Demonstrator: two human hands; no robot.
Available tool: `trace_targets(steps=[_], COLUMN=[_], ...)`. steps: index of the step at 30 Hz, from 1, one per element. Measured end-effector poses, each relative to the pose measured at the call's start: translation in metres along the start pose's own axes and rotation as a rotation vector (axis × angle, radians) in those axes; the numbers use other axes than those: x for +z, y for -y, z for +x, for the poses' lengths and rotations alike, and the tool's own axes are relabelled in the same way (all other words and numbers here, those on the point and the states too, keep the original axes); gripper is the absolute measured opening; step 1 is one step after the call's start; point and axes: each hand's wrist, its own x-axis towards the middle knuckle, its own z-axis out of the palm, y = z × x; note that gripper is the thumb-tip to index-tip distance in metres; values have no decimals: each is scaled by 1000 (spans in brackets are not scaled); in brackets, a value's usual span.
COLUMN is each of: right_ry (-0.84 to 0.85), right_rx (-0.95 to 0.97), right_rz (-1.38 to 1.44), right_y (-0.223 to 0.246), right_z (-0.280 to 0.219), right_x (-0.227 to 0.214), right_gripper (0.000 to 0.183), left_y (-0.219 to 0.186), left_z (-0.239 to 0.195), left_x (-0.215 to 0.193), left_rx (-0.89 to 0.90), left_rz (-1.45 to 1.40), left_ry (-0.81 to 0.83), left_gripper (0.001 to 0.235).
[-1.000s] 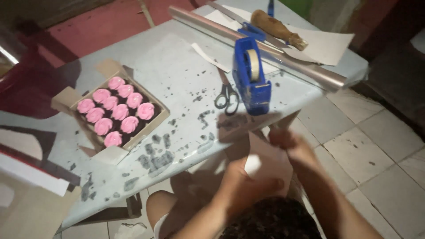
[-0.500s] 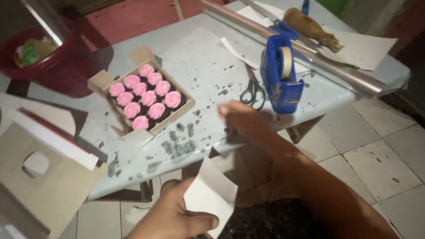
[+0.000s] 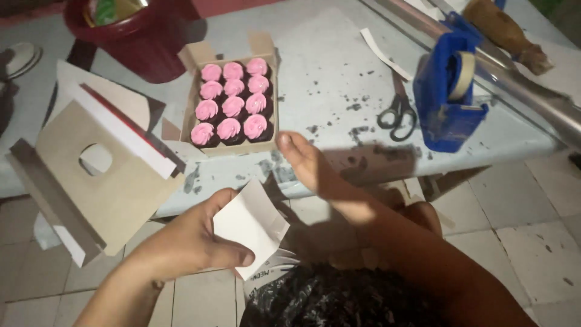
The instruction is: Assembling a cardboard box and packaging a tray of cupcakes using tape and scissors.
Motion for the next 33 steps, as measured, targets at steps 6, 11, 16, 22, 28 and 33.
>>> trace_targets(steps=[6, 11, 16, 22, 28, 33], right_ry=[593, 832, 708, 366, 139, 90], right_rx=[-134, -430, -61, -382, -145, -113], right_rz=[-127, -233, -436, -543, -724, -829], right_y=[16, -13, 4, -12, -26, -37], right_z=[-28, -29, -32, 19, 83, 105], right_x=[-25, -52, -69, -58, -40, -31], right_gripper=[90, 31, 18, 14, 10, 9], left_y=[-1, 17, 53, 87, 75, 75], left_z=[0, 18, 49, 128, 174, 189], left_x=[-13, -19, -21, -25, -13, 2], left_rx=[8, 43, 350, 429, 633, 617], left_rz=[68, -137, -323, 202, 536, 676], left_ry=[33, 82, 315, -451, -895, -1025], left_gripper=[75, 81, 55, 25, 28, 24])
